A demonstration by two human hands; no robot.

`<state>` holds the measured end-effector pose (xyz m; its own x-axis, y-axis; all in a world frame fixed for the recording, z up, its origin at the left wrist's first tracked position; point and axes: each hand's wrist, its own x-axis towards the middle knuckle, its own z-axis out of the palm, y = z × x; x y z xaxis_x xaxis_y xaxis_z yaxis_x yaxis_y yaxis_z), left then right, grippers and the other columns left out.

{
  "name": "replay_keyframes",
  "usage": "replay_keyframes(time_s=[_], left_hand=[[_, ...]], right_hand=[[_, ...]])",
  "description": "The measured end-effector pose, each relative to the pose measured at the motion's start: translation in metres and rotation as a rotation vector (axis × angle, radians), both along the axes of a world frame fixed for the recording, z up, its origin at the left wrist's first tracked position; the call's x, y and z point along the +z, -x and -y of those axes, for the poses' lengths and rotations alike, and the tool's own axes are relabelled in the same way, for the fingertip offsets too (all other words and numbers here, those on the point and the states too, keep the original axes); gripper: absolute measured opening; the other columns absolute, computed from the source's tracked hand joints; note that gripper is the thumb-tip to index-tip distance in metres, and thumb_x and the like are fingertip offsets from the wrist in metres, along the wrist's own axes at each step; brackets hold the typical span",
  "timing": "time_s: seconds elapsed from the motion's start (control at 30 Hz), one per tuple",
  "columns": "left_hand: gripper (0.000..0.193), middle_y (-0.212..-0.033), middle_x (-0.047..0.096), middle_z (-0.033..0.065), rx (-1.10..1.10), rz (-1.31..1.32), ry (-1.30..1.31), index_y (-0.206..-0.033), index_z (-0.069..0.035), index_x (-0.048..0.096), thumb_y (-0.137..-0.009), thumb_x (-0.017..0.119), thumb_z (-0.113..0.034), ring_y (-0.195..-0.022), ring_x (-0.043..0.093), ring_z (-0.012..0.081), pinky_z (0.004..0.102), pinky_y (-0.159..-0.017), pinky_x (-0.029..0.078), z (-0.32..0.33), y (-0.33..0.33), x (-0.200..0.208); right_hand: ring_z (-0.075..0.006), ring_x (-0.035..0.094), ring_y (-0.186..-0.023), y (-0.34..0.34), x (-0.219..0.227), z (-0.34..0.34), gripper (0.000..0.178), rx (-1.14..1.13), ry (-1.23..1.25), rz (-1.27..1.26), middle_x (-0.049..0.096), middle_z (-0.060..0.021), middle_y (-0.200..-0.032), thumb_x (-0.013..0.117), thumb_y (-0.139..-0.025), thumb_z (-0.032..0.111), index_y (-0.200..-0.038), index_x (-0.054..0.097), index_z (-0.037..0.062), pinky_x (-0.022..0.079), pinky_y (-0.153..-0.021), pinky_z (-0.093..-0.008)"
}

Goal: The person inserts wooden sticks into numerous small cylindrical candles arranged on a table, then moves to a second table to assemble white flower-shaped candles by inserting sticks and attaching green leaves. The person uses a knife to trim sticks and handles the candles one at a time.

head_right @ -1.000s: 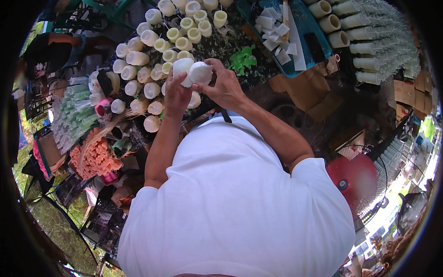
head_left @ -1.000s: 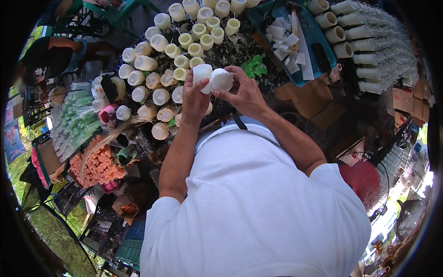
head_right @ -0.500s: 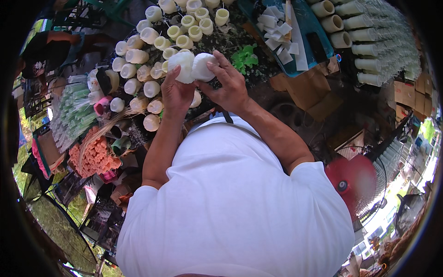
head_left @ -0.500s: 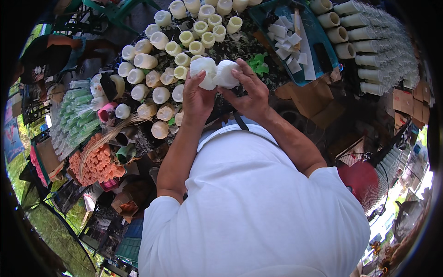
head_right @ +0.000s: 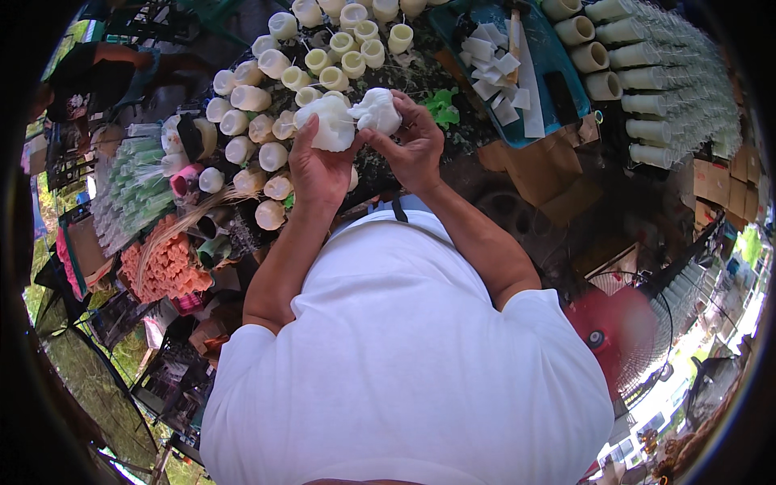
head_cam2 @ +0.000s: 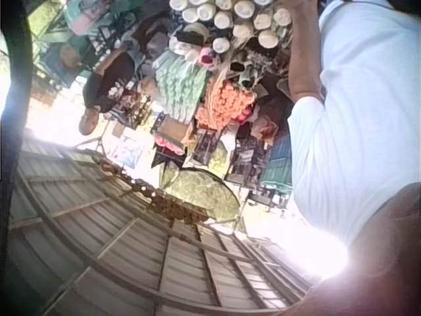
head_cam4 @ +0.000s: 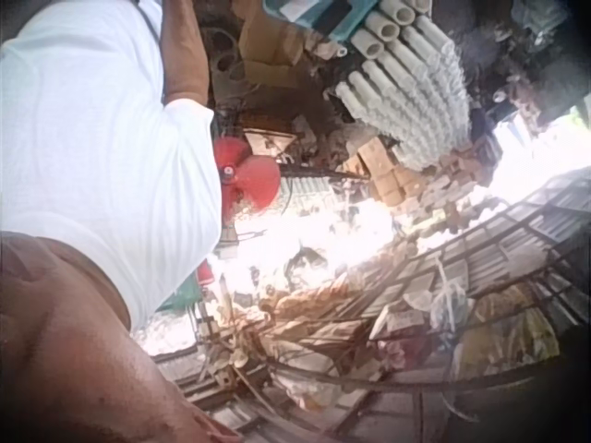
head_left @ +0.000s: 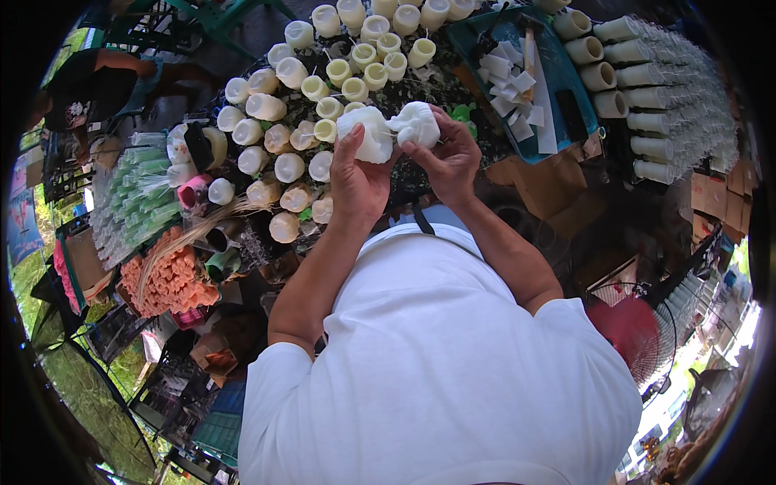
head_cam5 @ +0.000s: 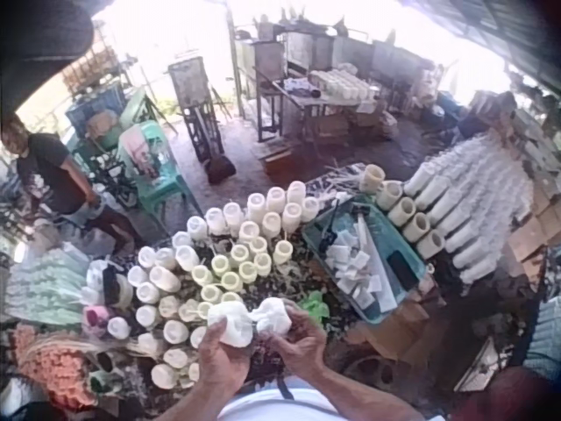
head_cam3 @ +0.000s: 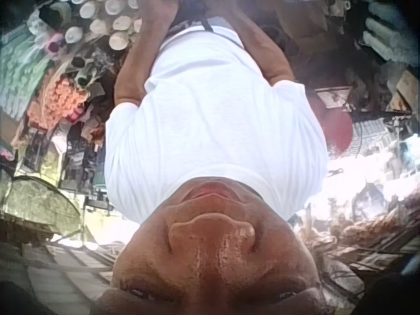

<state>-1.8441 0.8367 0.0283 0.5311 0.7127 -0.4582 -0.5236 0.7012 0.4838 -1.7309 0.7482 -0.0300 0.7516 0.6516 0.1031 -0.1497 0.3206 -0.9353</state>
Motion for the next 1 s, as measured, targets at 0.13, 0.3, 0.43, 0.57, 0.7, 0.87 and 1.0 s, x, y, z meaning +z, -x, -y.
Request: replay_keyframes(time_s=[0.13,0.3,0.43,0.57,0.7,0.87,1.0], left_hand=[[0.048,-0.124,0.062,0.0125,-0.040,0.030,-0.043,-0.133,-0.004,0.049,-0.094,0.068,-0.025,-0.117,0.064,0.0288,0.0548,-0.100,0.056,-0.004,0.002,0.002],[0.047,-0.123,0.063,0.0143,-0.027,0.011,-0.158,-0.134,-0.002,0.048,-0.096,0.066,-0.022,-0.117,0.064,0.0305,0.0580,-0.103,0.054,-0.003,0.002,0.001],[0.050,-0.124,0.061,0.0146,0.006,-0.046,-0.269,-0.137,-0.003,0.043,-0.094,0.067,-0.010,-0.116,0.064,0.0272,0.0539,-0.101,0.057,-0.004,0.003,-0.002],[0.057,-0.122,0.060,0.0132,0.064,-0.090,-0.341,-0.137,-0.003,0.041,-0.089,0.071,0.003,-0.110,0.065,0.0228,0.0462,-0.092,0.061,0.000,0.005,-0.010],[0.060,-0.120,0.061,0.0130,0.085,-0.113,-0.354,-0.136,-0.002,0.042,-0.086,0.073,0.008,-0.106,0.066,0.0208,0.0404,-0.089,0.063,0.001,0.006,-0.012],[0.054,-0.125,0.059,0.0118,0.068,-0.160,-0.407,-0.137,-0.004,0.041,-0.091,0.069,0.005,-0.113,0.064,0.0227,0.0488,-0.094,0.061,0.002,0.007,-0.019],[0.053,-0.123,0.060,0.0120,0.085,-0.180,-0.359,-0.136,-0.003,0.042,-0.091,0.069,0.004,-0.111,0.065,0.0227,0.0470,-0.094,0.062,0.001,0.006,-0.021]], right_hand=[[-0.0252,0.071,-0.105,-0.012,-0.001,0.002,0.042,0.039,-0.001,-0.415,0.066,-0.0211,-0.122,0.082,-0.085,0.002,-0.118,0.057,-0.0038,0.062,-0.091,-0.0396],[-0.0260,0.072,-0.100,-0.015,0.005,0.001,0.038,0.048,-0.108,-0.667,0.069,-0.0204,-0.112,0.079,-0.088,0.003,-0.116,0.055,-0.0049,0.062,-0.090,-0.0390],[-0.0257,0.072,-0.100,-0.014,-0.002,0.004,0.037,0.031,-0.055,-0.657,0.069,-0.0211,-0.111,0.079,-0.088,0.003,-0.115,0.055,-0.0057,0.063,-0.088,-0.0391],[-0.0254,0.073,-0.099,-0.013,-0.010,0.008,0.037,0.050,0.000,-0.596,0.069,-0.0208,-0.109,0.079,-0.088,0.003,-0.115,0.055,-0.0056,0.063,-0.087,-0.0384],[-0.0251,0.073,-0.098,-0.012,-0.013,0.009,0.035,0.055,-0.007,-0.617,0.070,-0.0204,-0.109,0.078,-0.088,0.003,-0.114,0.057,-0.0057,0.064,-0.086,-0.0378],[-0.0257,0.073,-0.099,-0.012,-0.014,0.009,0.033,0.062,-0.019,-0.678,0.070,-0.0204,-0.110,0.078,-0.089,0.004,-0.113,0.057,-0.0059,0.064,-0.086,-0.0380],[-0.0268,0.073,-0.099,-0.011,-0.017,0.009,0.035,0.041,-0.003,-0.718,0.070,-0.0204,-0.111,0.077,-0.089,0.004,-0.115,0.056,-0.0061,0.064,-0.087,-0.0388]])
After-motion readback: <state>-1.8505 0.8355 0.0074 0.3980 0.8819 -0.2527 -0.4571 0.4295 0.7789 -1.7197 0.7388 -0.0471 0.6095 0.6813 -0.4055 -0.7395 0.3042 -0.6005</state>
